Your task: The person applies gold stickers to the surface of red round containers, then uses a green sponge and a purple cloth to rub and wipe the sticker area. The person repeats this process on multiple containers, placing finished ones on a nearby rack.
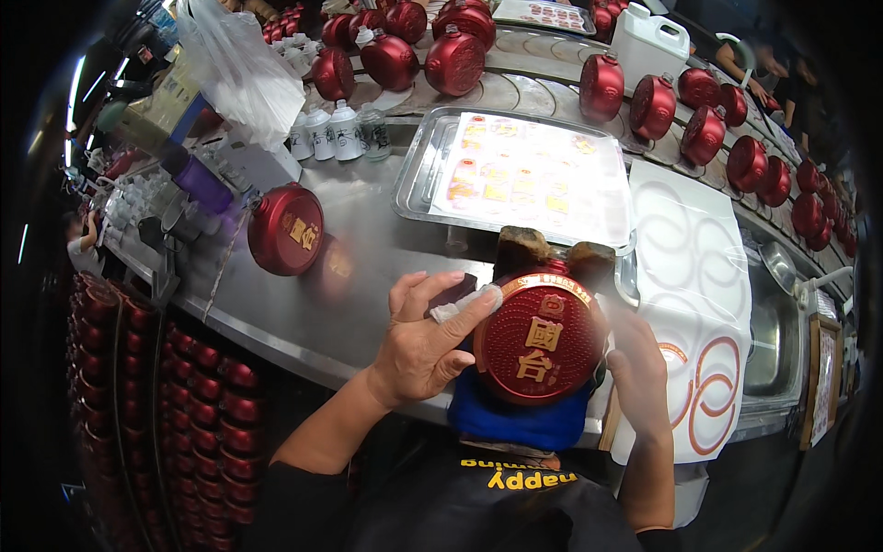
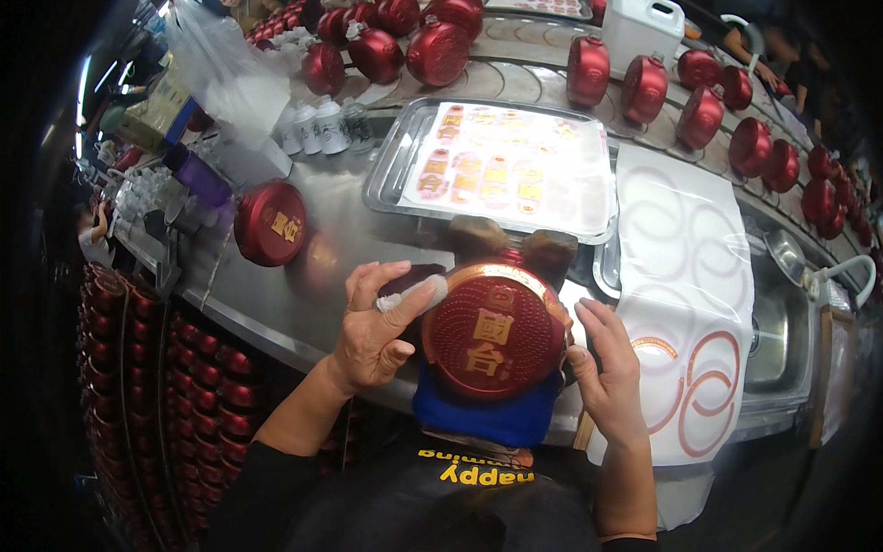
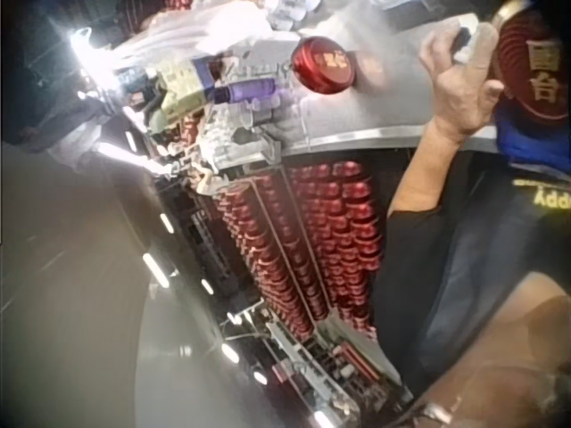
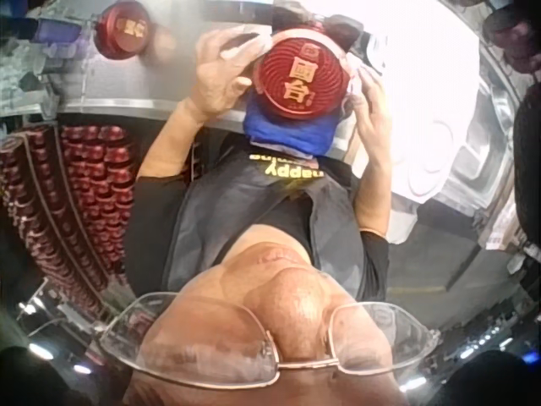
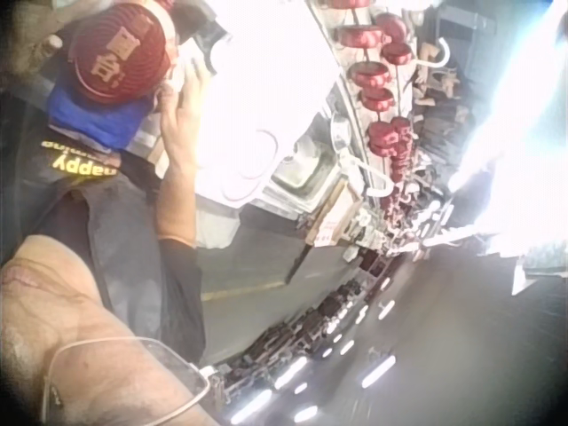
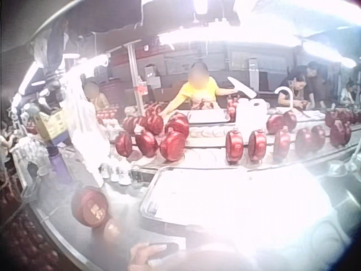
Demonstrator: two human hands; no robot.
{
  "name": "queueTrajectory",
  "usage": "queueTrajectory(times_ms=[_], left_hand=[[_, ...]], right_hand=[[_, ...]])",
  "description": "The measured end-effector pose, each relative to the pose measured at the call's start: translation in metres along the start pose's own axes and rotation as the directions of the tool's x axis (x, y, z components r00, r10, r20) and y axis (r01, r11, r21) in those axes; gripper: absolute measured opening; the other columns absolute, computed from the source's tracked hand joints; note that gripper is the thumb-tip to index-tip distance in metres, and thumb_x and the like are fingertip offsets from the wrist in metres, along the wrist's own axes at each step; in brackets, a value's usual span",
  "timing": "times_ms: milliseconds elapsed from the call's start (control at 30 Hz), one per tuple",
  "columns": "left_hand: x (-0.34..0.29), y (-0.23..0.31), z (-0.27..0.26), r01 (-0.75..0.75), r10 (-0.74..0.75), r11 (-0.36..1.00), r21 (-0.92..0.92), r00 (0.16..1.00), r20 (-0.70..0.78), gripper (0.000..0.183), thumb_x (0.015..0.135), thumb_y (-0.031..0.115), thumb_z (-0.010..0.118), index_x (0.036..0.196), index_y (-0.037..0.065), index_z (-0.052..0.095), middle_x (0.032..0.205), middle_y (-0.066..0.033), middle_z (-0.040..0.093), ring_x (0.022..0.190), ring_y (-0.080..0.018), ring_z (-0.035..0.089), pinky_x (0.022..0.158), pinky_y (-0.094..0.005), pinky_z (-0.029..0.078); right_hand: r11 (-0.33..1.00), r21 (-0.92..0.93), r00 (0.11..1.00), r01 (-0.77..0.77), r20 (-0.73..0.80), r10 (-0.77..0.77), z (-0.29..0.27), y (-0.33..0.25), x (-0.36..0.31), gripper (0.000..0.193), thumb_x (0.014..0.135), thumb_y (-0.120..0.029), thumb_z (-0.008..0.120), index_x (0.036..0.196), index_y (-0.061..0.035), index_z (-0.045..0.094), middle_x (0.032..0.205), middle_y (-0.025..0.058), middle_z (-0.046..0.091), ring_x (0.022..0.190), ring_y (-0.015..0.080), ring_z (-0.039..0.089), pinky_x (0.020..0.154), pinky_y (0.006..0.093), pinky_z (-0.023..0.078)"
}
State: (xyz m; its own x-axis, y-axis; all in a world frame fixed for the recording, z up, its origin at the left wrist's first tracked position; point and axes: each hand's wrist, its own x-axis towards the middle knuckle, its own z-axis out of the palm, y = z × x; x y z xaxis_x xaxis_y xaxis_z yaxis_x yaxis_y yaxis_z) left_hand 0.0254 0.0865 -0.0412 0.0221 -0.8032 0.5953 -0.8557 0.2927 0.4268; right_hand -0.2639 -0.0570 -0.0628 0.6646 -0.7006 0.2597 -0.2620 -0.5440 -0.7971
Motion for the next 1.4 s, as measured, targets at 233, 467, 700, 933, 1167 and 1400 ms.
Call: queueTrajectory(times_ms=[233, 467, 700, 933, 1167, 1400], left_hand=[[0.032, -0.009, 0.003, -0.143, 0.126, 0.984, 0.107, 0.981, 0.148, 0.061, 0.109, 0.053, 0.042, 0.146, 0.009, 0.06, 0.094, -0.0062, 0.077, 0.132, -0.0278, 0.05, 0.117, -0.0524, 0.022], [0.065, -0.003, 0.008, -0.244, 0.218, 0.966, 0.083, 0.945, 0.243, 0.058, 0.108, 0.051, 0.045, 0.147, 0.011, 0.059, 0.079, -0.0041, 0.071, 0.13, -0.0279, 0.05, 0.116, -0.0523, 0.022], [0.077, 0.01, 0.015, -0.307, 0.255, 0.944, 0.123, 0.913, 0.318, 0.056, 0.106, 0.05, 0.048, 0.144, 0.011, 0.062, 0.082, -0.0042, 0.071, 0.13, -0.0265, 0.049, 0.116, -0.0505, 0.019], [0.082, 0.015, 0.02, -0.339, 0.272, 0.931, 0.132, 0.889, 0.368, 0.052, 0.103, 0.05, 0.053, 0.137, 0.013, 0.067, 0.099, -0.0048, 0.075, 0.13, -0.0271, 0.048, 0.117, -0.0504, 0.019], [0.082, 0.012, 0.028, -0.357, 0.291, 0.921, 0.158, 0.897, 0.333, 0.048, 0.098, 0.051, 0.06, 0.129, 0.016, 0.072, 0.118, -0.0071, 0.075, 0.13, -0.0284, 0.049, 0.116, -0.0507, 0.022], [0.086, 0.016, 0.029, -0.373, 0.296, 0.914, 0.163, 0.884, 0.363, 0.049, 0.095, 0.05, 0.064, 0.13, 0.015, 0.071, 0.118, -0.0059, 0.074, 0.13, -0.0283, 0.048, 0.116, -0.0509, 0.022]], right_hand=[[0.996, 0.09, 1.0, 0.0, -0.013, 0.001, 0.008, -0.002, 0.003, 0.043, 0.102, -0.022, 0.067, 0.137, 0.0031, 0.06, 0.138, 0.0197, 0.061, 0.128, 0.0349, 0.058, 0.109, 0.0405, 0.044], [0.97, 0.238, 0.99, -0.051, -0.114, 0.08, 0.005, -0.012, -0.001, 0.013, 0.096, -0.009, 0.071, 0.106, -0.0011, 0.068, 0.135, 0.0173, 0.059, 0.087, 0.0141, 0.066, 0.07, 0.0271, 0.053], [0.854, 0.501, 0.984, -0.141, -0.024, 0.176, -0.001, -0.015, 0.0, 0.008, 0.102, -0.008, 0.062, 0.098, -0.001, 0.063, 0.128, 0.0133, 0.059, 0.085, 0.0106, 0.062, 0.074, 0.0262, 0.051], [0.809, 0.52, 0.954, -0.276, 0.049, 0.294, -0.002, -0.008, -0.003, 0.017, 0.107, -0.015, 0.057, 0.098, -0.0004, 0.061, 0.127, 0.0106, 0.057, 0.087, 0.0102, 0.059, 0.075, 0.0249, 0.05], [0.792, 0.517, 0.944, -0.325, 0.123, 0.307, 0.003, -0.003, -0.011, 0.019, 0.105, -0.019, 0.063, 0.097, -0.0018, 0.062, 0.124, 0.0101, 0.056, 0.091, 0.0138, 0.06, 0.071, 0.0261, 0.052], [0.874, 0.421, 0.97, -0.242, 0.084, 0.228, 0.006, 0.0, -0.012, 0.018, 0.1, -0.02, 0.07, 0.097, -0.0035, 0.065, 0.123, 0.0123, 0.056, 0.108, 0.0212, 0.057, 0.083, 0.0309, 0.05]])
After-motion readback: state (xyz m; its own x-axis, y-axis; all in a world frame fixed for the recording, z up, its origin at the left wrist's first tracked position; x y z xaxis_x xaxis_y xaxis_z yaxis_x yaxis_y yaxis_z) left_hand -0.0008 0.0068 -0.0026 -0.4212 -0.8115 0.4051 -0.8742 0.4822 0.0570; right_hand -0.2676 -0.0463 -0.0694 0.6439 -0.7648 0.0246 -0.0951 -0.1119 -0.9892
